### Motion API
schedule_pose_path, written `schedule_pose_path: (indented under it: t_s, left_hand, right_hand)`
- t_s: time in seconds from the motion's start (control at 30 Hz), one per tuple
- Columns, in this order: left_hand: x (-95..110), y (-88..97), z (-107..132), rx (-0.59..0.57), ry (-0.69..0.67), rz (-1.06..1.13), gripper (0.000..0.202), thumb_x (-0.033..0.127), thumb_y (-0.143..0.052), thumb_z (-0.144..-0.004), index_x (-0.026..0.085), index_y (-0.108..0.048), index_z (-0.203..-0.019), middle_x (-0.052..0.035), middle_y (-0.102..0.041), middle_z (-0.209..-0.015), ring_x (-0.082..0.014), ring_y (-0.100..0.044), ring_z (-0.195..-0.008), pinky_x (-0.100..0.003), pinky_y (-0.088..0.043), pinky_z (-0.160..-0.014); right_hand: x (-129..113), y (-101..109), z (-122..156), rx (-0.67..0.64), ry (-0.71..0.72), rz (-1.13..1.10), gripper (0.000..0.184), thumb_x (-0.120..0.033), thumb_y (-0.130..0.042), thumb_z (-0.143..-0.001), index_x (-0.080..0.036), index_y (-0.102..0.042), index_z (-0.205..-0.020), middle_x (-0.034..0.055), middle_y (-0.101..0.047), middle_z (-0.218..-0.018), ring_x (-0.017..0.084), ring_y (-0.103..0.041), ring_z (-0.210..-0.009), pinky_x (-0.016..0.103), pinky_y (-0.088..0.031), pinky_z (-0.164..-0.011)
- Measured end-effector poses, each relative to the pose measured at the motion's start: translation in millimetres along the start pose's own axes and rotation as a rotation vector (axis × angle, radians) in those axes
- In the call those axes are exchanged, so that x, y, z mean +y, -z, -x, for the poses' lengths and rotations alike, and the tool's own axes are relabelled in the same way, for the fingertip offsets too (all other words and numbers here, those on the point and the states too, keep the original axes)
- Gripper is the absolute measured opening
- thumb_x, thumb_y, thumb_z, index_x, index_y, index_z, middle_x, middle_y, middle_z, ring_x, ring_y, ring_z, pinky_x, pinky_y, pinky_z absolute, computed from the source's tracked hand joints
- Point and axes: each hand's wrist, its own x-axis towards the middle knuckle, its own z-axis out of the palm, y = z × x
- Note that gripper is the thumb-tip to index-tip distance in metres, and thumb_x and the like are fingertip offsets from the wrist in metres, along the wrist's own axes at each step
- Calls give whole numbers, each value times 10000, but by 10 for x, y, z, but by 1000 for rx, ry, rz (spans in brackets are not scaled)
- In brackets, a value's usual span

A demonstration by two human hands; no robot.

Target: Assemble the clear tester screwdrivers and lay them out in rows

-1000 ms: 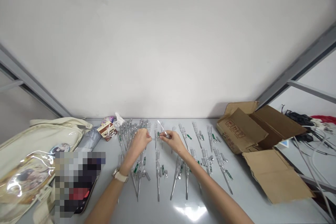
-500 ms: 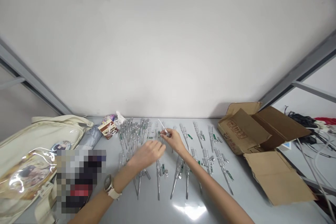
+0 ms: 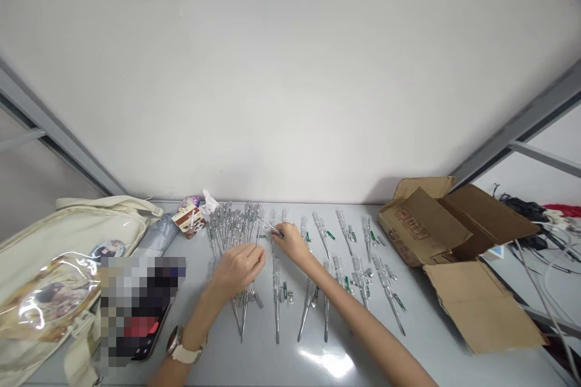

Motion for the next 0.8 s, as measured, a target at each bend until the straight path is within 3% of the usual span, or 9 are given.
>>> schedule_pose_path:
  t_s: [0.1, 0.17, 0.23, 0.33, 0.43, 0.57, 0.7, 0.8]
  left_hand:
    - [-158, 41, 74, -58, 185, 48, 315, 232, -362, -994, 202, -535, -732, -8, -578, -681, -143, -553, -655, -281, -362, -643]
    - [-236, 42, 54, -100, 288, 77, 303, 257, -366, -994, 203, -538, -750, -14, -593, -723, -149, -570, -691, -274, -369, -658]
    - [-296, 24, -28, -151, 385, 113, 266, 266, -368, -992, 203, -550, -809, -22, -611, -798, -158, -594, -750, -267, -382, -672]
    - [-379, -39, -232, -226, 491, 152, 211, 235, -359, -986, 203, -565, -956, -42, -629, -964, -171, -623, -845, -262, -407, -704]
    - [-468, -139, -461, -240, 539, 152, 200, 187, -380, -964, 190, -572, -1016, -65, -626, -1038, -187, -631, -907, -265, -421, -726]
    - [-513, -264, -682, -274, 569, 163, 137, 166, -470, -927, 181, -605, -943, -66, -647, -1003, -189, -634, -944, -255, -431, -769]
    - [-454, -344, -751, -283, 627, 146, 138, 177, -509, -931, 127, -615, -1004, -112, -646, -1043, -212, -634, -976, -297, -459, -812]
    - [-409, -389, -763, -282, 648, 165, 234, 295, -562, -939, 129, -607, -1097, -90, -637, -1089, -202, -631, -968, -374, -515, -842]
  right_hand:
    - [-61, -1, -19, -33, 23, -1, 87, -130, -659, -779, -174, -700, -715, 10, -645, -655, 150, -552, -627, 237, -354, -614]
    - [-103, 26, -19, -17, 34, -5, 55, -170, -670, -790, -175, -720, -812, 27, -683, -756, 166, -584, -705, 241, -382, -659]
    - [-124, 104, 5, 15, 36, -4, 111, -194, -640, -819, -176, -722, -891, 52, -698, -861, 182, -596, -782, 255, -399, -710]
    - [-96, 326, 114, 45, 28, -2, 167, -239, -564, -868, -184, -721, -881, 56, -693, -853, 184, -583, -755, 270, -405, -706]
    - [-9, 605, 317, 79, 5, 3, 242, -320, -515, -896, -193, -719, -872, 47, -690, -821, 181, -562, -701, 274, -400, -667]
    - [134, 901, 688, 135, -66, 13, 339, -436, -488, -897, -190, -719, -866, 43, -685, -769, 174, -516, -619, 279, -389, -605]
    - [261, 1069, 1093, 185, -169, 4, 412, -519, -490, -885, -187, -735, -900, 44, -692, -772, 164, -493, -583, 275, -388, -571]
    - [369, 1150, 1385, 229, -243, -11, 456, -561, -487, -879, -188, -743, -937, 41, -689, -739, 164, -502, -566, 270, -401, -554]
